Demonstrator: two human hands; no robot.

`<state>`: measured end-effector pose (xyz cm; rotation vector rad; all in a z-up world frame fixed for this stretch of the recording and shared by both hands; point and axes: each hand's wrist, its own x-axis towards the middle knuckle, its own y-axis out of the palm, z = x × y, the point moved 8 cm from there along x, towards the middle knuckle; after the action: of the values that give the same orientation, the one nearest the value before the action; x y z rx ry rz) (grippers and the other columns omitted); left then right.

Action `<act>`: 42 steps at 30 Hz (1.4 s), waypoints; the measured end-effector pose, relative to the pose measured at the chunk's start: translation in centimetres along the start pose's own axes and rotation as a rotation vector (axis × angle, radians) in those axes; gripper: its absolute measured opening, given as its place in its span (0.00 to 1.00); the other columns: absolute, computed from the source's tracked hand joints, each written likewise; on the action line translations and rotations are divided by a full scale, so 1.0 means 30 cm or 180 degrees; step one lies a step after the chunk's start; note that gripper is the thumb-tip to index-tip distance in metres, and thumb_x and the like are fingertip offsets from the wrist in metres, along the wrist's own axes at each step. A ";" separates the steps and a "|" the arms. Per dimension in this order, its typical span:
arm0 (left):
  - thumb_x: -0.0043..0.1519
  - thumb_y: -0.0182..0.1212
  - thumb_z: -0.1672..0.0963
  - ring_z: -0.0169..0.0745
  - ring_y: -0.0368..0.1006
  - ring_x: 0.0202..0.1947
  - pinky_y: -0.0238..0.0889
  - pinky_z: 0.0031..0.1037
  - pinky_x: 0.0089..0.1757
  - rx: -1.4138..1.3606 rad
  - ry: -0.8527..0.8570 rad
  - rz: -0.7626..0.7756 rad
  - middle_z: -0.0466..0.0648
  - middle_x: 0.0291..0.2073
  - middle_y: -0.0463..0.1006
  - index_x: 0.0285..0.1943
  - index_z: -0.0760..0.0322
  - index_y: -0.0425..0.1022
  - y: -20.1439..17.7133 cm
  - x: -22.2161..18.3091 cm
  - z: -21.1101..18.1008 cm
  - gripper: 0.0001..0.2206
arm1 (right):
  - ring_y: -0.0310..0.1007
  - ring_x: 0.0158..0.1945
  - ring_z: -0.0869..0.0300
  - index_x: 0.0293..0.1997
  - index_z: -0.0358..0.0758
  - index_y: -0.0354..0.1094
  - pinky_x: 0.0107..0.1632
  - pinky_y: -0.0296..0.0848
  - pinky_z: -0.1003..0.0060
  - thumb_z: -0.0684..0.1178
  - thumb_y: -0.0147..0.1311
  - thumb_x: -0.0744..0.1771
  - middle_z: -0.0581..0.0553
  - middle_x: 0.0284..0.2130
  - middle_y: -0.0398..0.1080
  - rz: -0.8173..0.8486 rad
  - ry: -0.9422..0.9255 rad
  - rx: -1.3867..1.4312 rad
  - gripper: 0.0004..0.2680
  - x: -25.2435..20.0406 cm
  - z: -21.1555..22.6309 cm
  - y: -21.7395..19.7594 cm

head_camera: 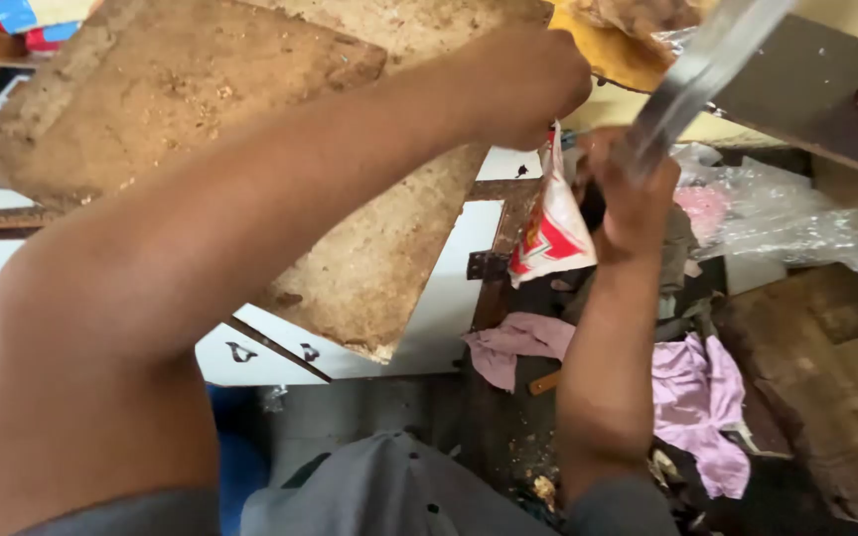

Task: The person spreads cream across a rectangular cake using a spatula and creates textured diagonal lines across the frosted surface.

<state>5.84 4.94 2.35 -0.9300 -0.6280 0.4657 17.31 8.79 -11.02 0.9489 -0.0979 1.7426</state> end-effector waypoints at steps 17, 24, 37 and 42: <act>0.51 0.71 0.60 0.42 0.77 0.25 0.68 0.35 0.29 -0.0923 0.0189 0.0040 0.47 0.26 0.81 0.32 0.61 0.82 0.036 0.014 0.055 0.04 | 0.71 0.33 0.65 0.40 0.26 0.74 0.36 0.68 0.70 0.31 0.57 0.60 0.48 0.31 0.73 0.0242 0.0246 -0.1346 0.08 -0.061 0.037 0.043; 0.58 0.63 0.63 0.46 0.79 0.30 0.68 0.42 0.29 -0.1149 0.0124 0.0387 0.53 0.28 0.81 0.36 0.71 0.79 0.206 0.088 0.134 0.01 | 0.73 0.37 0.65 0.47 0.31 0.68 0.39 0.73 0.71 0.31 0.61 0.59 0.49 0.35 0.73 0.0362 0.0489 -0.1241 0.14 -0.022 -0.030 0.018; 0.50 0.69 0.36 0.70 0.62 0.60 0.55 0.61 0.53 -0.0243 -0.1361 0.0732 0.61 0.57 0.69 0.68 0.57 0.69 -0.319 -0.895 -0.081 0.42 | 0.74 0.30 0.57 0.55 0.26 0.68 0.32 0.72 0.66 0.55 0.61 0.70 0.38 0.35 0.75 0.0659 0.0531 0.0749 0.18 -0.527 -0.055 0.282; 0.55 0.64 0.46 0.64 0.66 0.56 0.59 0.58 0.50 -0.0252 -0.1612 0.0148 0.55 0.54 0.73 0.60 0.54 0.74 -0.355 -0.930 -0.066 0.25 | 0.72 0.57 0.56 0.64 0.29 0.61 0.61 0.74 0.60 0.47 0.57 0.66 0.42 0.55 0.70 0.0065 0.0364 0.0723 0.20 -0.520 -0.003 0.568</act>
<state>-12.11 -19.01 2.31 -0.9066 -1.0910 0.7321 4.32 -10.01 -14.55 1.0113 0.1684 1.8499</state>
